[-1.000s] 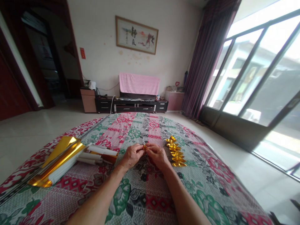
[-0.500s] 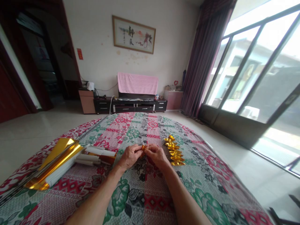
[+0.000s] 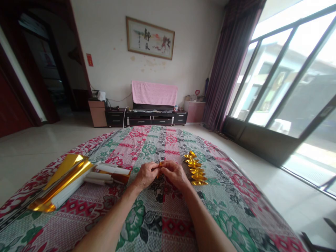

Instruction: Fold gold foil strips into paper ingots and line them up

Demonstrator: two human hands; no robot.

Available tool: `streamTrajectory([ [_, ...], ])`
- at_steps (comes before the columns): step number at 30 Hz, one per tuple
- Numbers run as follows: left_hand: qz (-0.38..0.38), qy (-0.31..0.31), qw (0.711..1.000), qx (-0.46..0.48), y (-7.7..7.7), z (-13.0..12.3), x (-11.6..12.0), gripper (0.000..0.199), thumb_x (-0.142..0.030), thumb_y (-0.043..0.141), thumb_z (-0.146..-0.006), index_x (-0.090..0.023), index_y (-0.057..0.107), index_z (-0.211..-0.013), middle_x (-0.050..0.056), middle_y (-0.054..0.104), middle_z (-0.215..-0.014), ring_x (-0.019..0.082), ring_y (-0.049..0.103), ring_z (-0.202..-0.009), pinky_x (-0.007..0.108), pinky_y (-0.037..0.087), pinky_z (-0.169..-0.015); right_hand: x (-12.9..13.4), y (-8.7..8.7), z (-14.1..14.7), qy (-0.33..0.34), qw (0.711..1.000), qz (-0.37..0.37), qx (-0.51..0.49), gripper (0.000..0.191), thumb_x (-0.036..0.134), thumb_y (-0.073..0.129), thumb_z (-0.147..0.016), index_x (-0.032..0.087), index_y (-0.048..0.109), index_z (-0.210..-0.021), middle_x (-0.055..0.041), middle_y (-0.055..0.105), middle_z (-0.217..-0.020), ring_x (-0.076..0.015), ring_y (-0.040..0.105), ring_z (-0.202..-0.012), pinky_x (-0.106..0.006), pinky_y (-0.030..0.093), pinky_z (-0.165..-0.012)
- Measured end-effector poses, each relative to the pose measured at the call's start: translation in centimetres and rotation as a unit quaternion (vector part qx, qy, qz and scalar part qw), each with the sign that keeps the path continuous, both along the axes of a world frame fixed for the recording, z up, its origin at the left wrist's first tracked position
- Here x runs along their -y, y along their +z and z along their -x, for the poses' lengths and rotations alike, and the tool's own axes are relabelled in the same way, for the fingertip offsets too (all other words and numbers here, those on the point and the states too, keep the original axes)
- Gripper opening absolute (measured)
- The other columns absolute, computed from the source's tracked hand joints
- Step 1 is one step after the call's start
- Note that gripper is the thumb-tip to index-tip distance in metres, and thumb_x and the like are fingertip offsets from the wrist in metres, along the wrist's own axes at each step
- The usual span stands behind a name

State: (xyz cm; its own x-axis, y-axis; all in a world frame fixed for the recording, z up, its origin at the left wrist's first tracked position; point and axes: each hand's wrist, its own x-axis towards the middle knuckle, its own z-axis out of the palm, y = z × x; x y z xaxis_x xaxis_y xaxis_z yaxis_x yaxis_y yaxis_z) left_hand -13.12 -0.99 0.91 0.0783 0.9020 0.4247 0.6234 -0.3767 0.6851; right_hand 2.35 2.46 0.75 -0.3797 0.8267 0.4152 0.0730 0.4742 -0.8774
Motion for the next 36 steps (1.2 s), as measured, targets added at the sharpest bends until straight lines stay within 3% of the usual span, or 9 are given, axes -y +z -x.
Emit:
streamTrajectory([
  [5, -0.007, -0.004, 0.999, -0.036, 0.3, -0.1, 0.2, 0.023, -0.021, 0.046, -0.08, -0.018, 0.069, -0.081, 0.003, 0.063, -0.072, 0.013, 0.055, -0.068, 0.022, 0.04, -0.064, 0.3, 0.6, -0.1, -0.001, 0.999, -0.047, 0.012, 0.015, 0.025, 0.057, -0.075, 0.02, 0.07, -0.079, -0.0051, 0.066, -0.095, -0.0167, 0.06, -0.091, -0.028, 0.047, -0.081],
  [10, -0.015, -0.003, 0.999, -0.05, 0.4, -0.3, 0.2, 0.022, -0.02, 0.047, -0.079, -0.018, 0.069, -0.08, 0.004, 0.061, -0.071, 0.013, 0.054, -0.067, 0.022, 0.039, -0.064, 0.2, 0.6, -0.1, -0.013, 0.999, -0.048, 0.002, 0.015, 0.025, 0.057, -0.074, 0.02, 0.071, -0.076, -0.0054, 0.067, -0.093, -0.0164, 0.061, -0.088, -0.028, 0.048, -0.079],
  [22, -0.008, -0.018, 0.999, -0.034, 0.2, -0.3, 0.2, 0.022, -0.024, 0.048, -0.08, -0.018, 0.069, -0.081, 0.003, 0.061, -0.071, 0.012, 0.053, -0.066, 0.022, 0.04, -0.064, -0.3, -0.3, -0.2, 0.016, 0.998, 0.045, -0.035, 0.017, 0.033, 0.061, -0.071, 0.017, 0.066, -0.066, -0.0034, 0.066, -0.089, -0.0154, 0.06, -0.08, -0.025, 0.048, -0.072],
  [36, 0.017, -0.035, 0.999, -0.009, 0.3, -0.3, 0.5, 0.023, -0.024, 0.049, -0.079, -0.018, 0.07, -0.084, 0.002, 0.06, -0.071, 0.013, 0.053, -0.069, 0.021, 0.039, -0.064, -0.5, -0.4, -0.4, 0.032, 0.996, 0.076, -0.038, 0.019, 0.034, 0.062, -0.069, 0.016, 0.062, -0.063, -0.0016, 0.064, -0.083, -0.0131, 0.057, -0.074, -0.022, 0.045, -0.069],
])
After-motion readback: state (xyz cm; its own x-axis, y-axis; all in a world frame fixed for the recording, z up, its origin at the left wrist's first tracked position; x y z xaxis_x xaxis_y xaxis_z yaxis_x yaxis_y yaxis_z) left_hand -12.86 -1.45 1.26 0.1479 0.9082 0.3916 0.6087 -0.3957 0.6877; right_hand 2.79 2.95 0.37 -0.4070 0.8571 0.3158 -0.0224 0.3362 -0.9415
